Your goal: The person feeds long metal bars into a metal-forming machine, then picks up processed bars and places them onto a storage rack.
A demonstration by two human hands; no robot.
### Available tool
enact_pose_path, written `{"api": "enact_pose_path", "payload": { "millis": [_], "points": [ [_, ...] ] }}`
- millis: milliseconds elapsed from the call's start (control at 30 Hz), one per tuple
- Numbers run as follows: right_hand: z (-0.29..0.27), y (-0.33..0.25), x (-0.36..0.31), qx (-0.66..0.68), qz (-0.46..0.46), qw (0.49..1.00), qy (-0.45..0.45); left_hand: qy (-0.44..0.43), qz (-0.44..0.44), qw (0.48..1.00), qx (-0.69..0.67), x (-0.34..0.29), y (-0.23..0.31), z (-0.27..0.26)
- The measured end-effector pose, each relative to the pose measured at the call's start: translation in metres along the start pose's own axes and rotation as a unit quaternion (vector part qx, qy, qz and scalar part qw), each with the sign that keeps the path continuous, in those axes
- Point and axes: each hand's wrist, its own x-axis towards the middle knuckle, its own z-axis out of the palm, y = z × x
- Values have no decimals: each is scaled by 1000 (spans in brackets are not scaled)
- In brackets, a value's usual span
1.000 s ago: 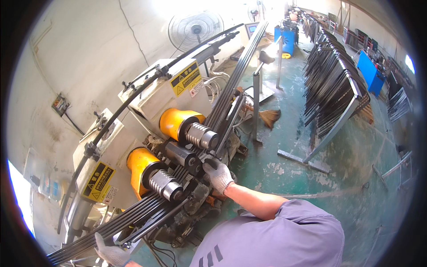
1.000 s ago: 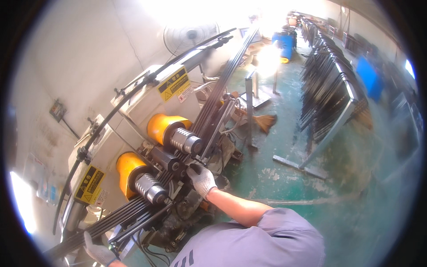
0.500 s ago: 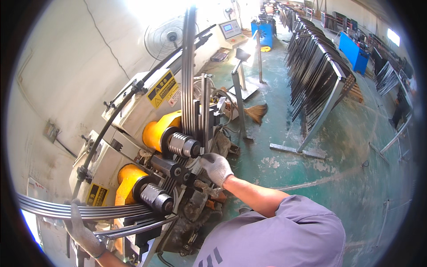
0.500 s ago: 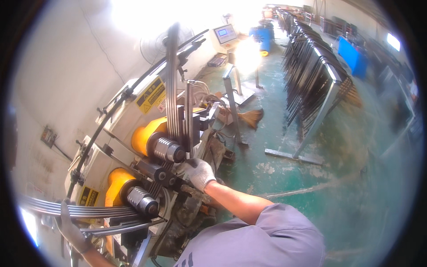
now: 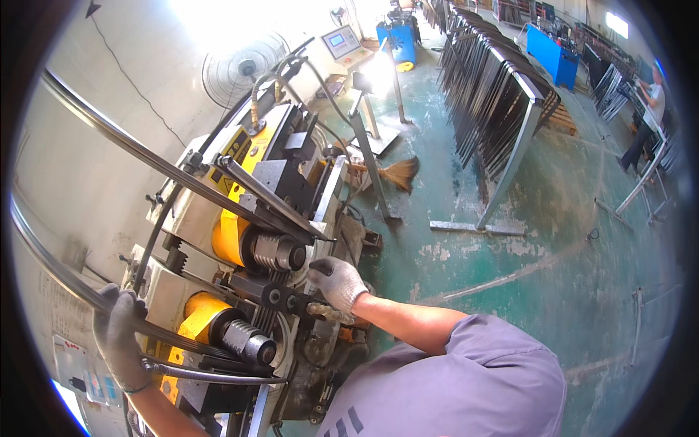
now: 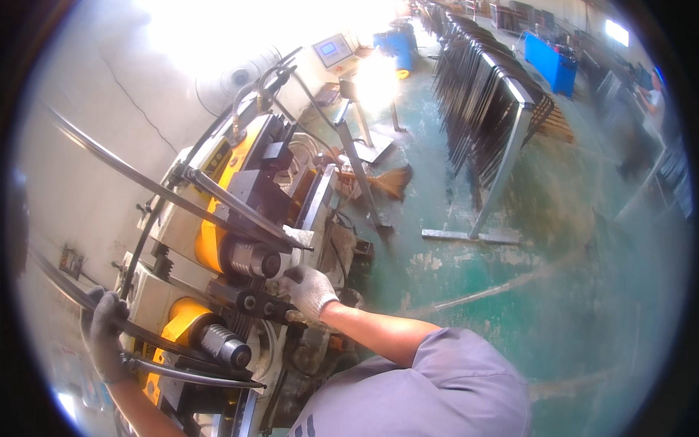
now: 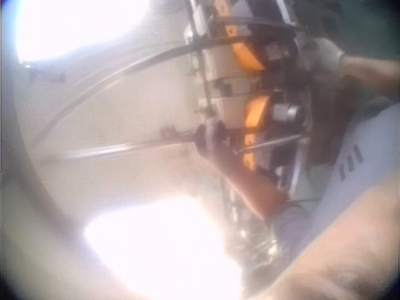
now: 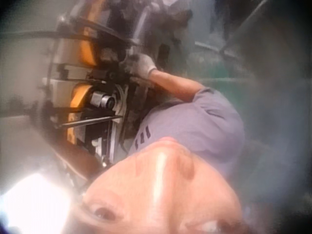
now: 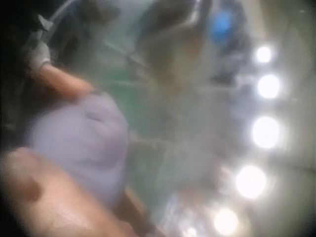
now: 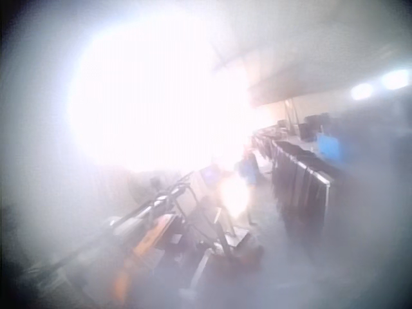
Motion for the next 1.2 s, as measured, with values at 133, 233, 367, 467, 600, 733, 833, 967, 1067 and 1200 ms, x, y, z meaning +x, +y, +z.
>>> {"api": "enact_pose_path", "payload": {
  "millis": [133, 233, 367, 467, 600, 733, 833, 967, 1067, 1200],
  "points": [
    [13, 26, -2, -30, 29, 997, -59, -5, -4, 999, -33, 7, -2, -7],
    [22, 15, -4, 20, 91, 993, -66, 26, 12, 998, -49, 5, 5, 1],
    [36, 25, 15, 151, 119, 978, -79, 46, 55, 997, -21, 7, 15, 12],
    [59, 43, 32, 156, 53, 984, -65, 89, 74, 993, 26, 9, 6, 7],
    [79, 66, 50, 81, -22, 996, -33, 47, 63, 996, 43, 27, -20, -13],
    [66, 31, 35, 203, 36, 975, -86, 71, 106, 947, 295, 40, -23, -34],
    [62, 36, 42, 184, 10, 981, -69, 49, 207, 913, 349, 40, -25, -29],
    [74, 55, 67, 127, -41, 989, -57, 32, 253, 920, 298, 38, -20, -24],
    [81, 66, 80, 47, -86, 995, -37, 53, 157, 974, 156, 24, -10, -9],
    [85, 42, 61, 197, 11, 978, -73, 74, 101, 989, 78, 13, -13, -18]
  ]
}}
